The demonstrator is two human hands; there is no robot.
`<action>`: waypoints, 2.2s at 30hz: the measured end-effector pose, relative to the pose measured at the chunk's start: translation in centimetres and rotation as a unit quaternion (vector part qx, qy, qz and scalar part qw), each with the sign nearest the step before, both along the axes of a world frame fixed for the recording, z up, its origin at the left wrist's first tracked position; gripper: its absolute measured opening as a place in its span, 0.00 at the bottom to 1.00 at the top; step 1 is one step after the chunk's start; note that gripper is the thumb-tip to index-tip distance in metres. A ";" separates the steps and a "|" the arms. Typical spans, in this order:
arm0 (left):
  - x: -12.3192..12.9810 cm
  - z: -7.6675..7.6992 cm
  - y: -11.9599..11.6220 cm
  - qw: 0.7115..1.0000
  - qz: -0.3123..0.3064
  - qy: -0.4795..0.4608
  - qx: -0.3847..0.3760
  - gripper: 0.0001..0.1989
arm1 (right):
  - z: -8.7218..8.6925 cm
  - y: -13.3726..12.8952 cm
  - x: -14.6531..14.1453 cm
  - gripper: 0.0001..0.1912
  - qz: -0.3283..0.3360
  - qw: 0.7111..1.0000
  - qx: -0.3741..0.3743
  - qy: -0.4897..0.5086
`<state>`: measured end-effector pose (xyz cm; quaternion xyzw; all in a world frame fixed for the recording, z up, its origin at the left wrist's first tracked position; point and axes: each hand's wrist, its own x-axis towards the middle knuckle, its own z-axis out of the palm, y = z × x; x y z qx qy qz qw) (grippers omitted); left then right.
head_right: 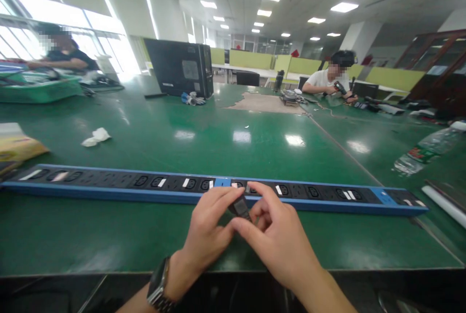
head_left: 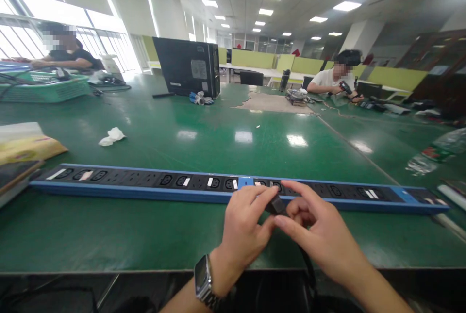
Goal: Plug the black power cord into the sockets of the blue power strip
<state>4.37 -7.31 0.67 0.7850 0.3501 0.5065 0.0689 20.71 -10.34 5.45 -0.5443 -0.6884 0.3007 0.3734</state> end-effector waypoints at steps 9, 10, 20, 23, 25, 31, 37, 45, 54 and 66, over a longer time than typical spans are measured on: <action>-13.6 -0.8 3.1 0.951 0.238 -0.081 -0.178 0.20 | -8.9 -0.4 2.0 0.21 -0.102 0.993 -0.043 0.047; -14.4 -0.9 3.3 0.952 0.229 -0.060 -0.192 0.20 | -9.8 -0.5 2.1 0.21 -0.108 0.992 -0.043 0.047; -15.0 1.0 5.1 0.959 0.155 0.133 -0.198 0.22 | -10.5 -1.0 2.2 0.19 -0.118 0.990 -0.044 0.071; -15.5 1.5 5.7 0.954 0.141 0.161 -0.210 0.22 | -10.7 -1.2 2.2 0.19 -0.120 0.990 -0.037 0.069; -15.9 1.6 5.8 0.955 0.126 0.160 -0.216 0.21 | -10.6 -1.2 2.1 0.19 -0.122 0.990 -0.029 0.068; -14.6 1.3 4.5 0.973 0.118 0.001 -0.199 0.21 | -10.0 -0.9 1.5 0.18 -0.119 0.992 0.002 0.033; -8.2 1.1 4.7 0.978 0.040 0.033 -0.201 0.16 | -9.7 -0.7 1.1 0.17 -0.122 0.992 0.039 -0.009; -4.8 0.0 5.7 0.977 0.069 0.130 -0.156 0.14 | -9.7 -0.8 1.1 0.15 -0.117 0.991 0.059 -0.032; -5.1 0.5 5.7 0.981 0.018 0.020 -0.191 0.14 | -9.7 -0.8 0.8 0.15 -0.114 0.987 0.090 -0.066; 4.9 0.8 5.8 0.975 -0.038 0.104 -0.192 0.14 | -9.5 -1.4 0.8 0.18 -0.165 0.969 0.176 -0.057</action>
